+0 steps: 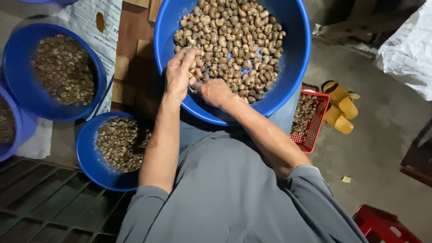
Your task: The person is manually removing the outer skin from cashew nuts and sorting the peeled nuts into separate containers.
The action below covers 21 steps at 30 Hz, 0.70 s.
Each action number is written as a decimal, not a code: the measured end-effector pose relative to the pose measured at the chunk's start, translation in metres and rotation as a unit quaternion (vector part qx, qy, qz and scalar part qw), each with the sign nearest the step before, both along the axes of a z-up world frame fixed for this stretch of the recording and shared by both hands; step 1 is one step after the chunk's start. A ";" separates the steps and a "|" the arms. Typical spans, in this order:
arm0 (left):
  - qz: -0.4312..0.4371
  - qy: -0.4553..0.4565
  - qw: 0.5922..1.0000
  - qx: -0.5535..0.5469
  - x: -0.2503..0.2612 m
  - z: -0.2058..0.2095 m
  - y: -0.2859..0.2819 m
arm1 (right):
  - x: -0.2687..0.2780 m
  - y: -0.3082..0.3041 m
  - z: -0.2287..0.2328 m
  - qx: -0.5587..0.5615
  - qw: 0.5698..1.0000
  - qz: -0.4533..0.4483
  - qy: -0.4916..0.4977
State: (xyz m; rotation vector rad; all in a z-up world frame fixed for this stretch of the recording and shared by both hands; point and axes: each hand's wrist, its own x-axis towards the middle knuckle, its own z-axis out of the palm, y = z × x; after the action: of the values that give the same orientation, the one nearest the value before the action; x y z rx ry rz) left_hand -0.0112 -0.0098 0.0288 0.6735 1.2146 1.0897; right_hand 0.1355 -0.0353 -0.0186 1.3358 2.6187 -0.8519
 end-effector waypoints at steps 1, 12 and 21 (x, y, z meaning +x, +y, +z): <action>-0.004 0.005 1.000 0.007 0.001 0.001 0.000 | 0.003 0.000 0.011 -0.005 1.000 0.011 -0.017; -0.019 0.080 0.997 0.010 0.004 -0.022 0.002 | 0.075 0.024 -0.038 -0.058 0.988 -0.144 -0.008; -0.025 0.133 0.990 0.024 0.006 -0.013 0.001 | 0.037 0.022 -0.018 -0.047 0.993 -0.102 -0.030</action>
State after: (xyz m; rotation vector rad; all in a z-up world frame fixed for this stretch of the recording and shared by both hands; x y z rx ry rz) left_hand -0.0050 -0.0087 0.0160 0.9042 1.3933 1.0124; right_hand 0.1722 -0.0135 -0.0366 1.5970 2.3952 -0.9299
